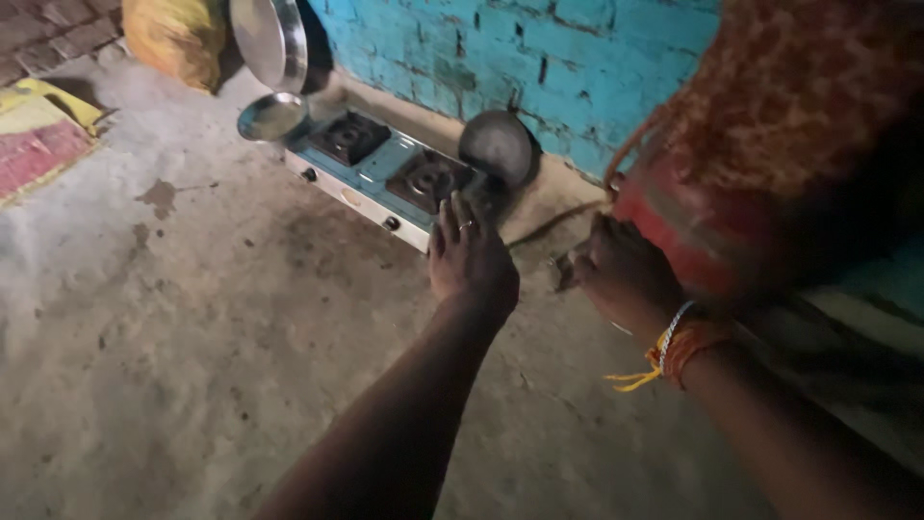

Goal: The person stacks and arranges metal plates, pot lids, and pots on the floor of a kitchen, moving each item one at a time into a pile. They then place a red plastic lid onto a container sitting on top of a gas cylinder and adjust the stacked vessels.

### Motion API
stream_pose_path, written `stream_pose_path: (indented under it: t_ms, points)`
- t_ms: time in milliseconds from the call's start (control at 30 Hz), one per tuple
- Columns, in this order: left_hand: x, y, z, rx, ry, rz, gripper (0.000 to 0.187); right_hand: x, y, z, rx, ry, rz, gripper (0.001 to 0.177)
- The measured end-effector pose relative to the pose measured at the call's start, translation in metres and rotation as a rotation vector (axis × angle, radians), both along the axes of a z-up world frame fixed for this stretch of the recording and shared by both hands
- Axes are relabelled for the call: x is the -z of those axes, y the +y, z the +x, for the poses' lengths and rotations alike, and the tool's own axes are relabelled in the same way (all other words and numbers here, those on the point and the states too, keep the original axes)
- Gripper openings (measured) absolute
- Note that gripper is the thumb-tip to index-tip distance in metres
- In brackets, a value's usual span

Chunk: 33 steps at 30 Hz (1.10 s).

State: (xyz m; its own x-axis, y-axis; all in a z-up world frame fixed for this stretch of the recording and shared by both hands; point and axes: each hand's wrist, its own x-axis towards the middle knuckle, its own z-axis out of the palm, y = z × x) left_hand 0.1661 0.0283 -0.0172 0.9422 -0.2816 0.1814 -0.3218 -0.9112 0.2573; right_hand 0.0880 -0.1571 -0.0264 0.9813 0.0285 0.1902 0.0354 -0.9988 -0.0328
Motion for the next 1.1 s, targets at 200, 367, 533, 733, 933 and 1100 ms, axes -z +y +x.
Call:
stream_pose_path:
  t_ms: [200, 367, 533, 733, 933, 1100]
  points:
    - [0.001, 0.03, 0.027, 0.018, -0.025, -0.08, 0.089, 0.006, 0.018, 0.037, -0.222, -0.258, -0.322, 0.029]
    - [0.002, 0.057, 0.055, 0.02, -0.042, -0.042, 0.085, 0.013, 0.037, 0.067, -0.12, -0.139, -0.341, 0.042]
    - [0.001, 0.086, 0.083, 0.008, -0.039, -0.058, 0.08, 0.01, 0.065, 0.093, 0.02, -0.05, 0.119, 0.063]
    - [-0.003, 0.117, 0.109, -0.021, 0.006, -0.033, 0.084, -0.005, 0.09, 0.121, -0.115, -0.234, 0.165, 0.064]
    - [-0.011, 0.14, 0.126, -0.075, 0.033, -0.032, 0.083, -0.01, 0.111, 0.152, -0.204, -0.254, 0.152, 0.058]
    - [-0.017, 0.156, 0.149, -0.072, 0.009, -0.041, 0.083, -0.012, 0.124, 0.189, -0.292, -0.39, 0.007, 0.06]
